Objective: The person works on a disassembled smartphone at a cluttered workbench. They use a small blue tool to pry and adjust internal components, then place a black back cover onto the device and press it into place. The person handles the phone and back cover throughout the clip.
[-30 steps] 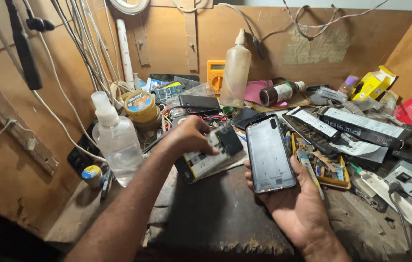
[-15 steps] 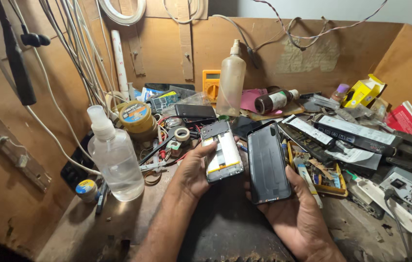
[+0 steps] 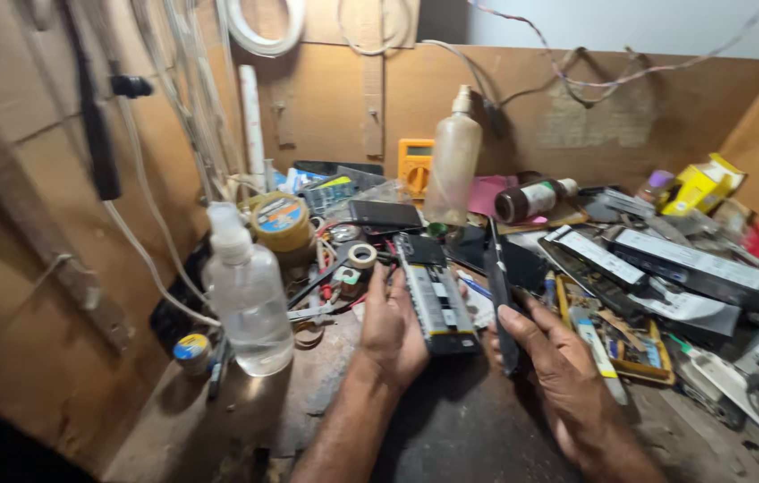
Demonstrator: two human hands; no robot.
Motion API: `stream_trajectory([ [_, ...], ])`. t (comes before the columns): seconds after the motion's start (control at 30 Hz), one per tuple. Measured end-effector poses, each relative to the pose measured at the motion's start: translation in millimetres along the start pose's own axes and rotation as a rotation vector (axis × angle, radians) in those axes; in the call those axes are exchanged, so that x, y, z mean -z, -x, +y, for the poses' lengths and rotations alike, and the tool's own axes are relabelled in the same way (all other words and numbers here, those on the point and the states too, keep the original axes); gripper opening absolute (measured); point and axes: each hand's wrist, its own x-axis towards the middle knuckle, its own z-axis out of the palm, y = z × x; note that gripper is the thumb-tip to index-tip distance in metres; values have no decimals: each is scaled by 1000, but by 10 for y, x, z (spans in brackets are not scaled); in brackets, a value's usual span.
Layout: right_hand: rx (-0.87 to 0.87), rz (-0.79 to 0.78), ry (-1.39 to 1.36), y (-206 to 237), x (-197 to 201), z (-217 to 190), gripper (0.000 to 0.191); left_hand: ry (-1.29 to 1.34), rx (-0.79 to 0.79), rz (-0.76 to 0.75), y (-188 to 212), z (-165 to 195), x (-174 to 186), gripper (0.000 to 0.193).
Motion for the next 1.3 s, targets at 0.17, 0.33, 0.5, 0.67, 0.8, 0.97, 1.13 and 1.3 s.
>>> stream_trajectory([
  [0.17, 102, 118, 578, -182, -162, 7, 66, 42, -88, -167, -31, -31, 16, 80],
  [0.33, 242, 185, 1051, -289, -379, -6, 70, -40, -104, -87, 33, -14, -93, 81],
  [0.5, 219, 150, 1146, -386, -471, -32, 72, -40, -72, -22, 48, 3, -134, 79],
  [0.67, 374, 89, 1113, -430, -449, 22, 68, -62, -92, -39, 28, -23, -133, 78],
  [0.8, 399, 62, 1106, -426, -437, 59, 65, -84, -70, -34, 42, -9, -143, 80],
  [0.97, 414, 50, 1101, -432, -460, 48, 65, -73, -70, -60, 58, -8, -138, 77],
  [1.13, 415, 63, 1144, -420, -468, 44, 67, -44, -55, -70, 41, -15, -130, 76],
  [1.3, 480, 59, 1162, -424, -452, 57, 68, -21, -52, -27, 48, -9, -129, 73],
])
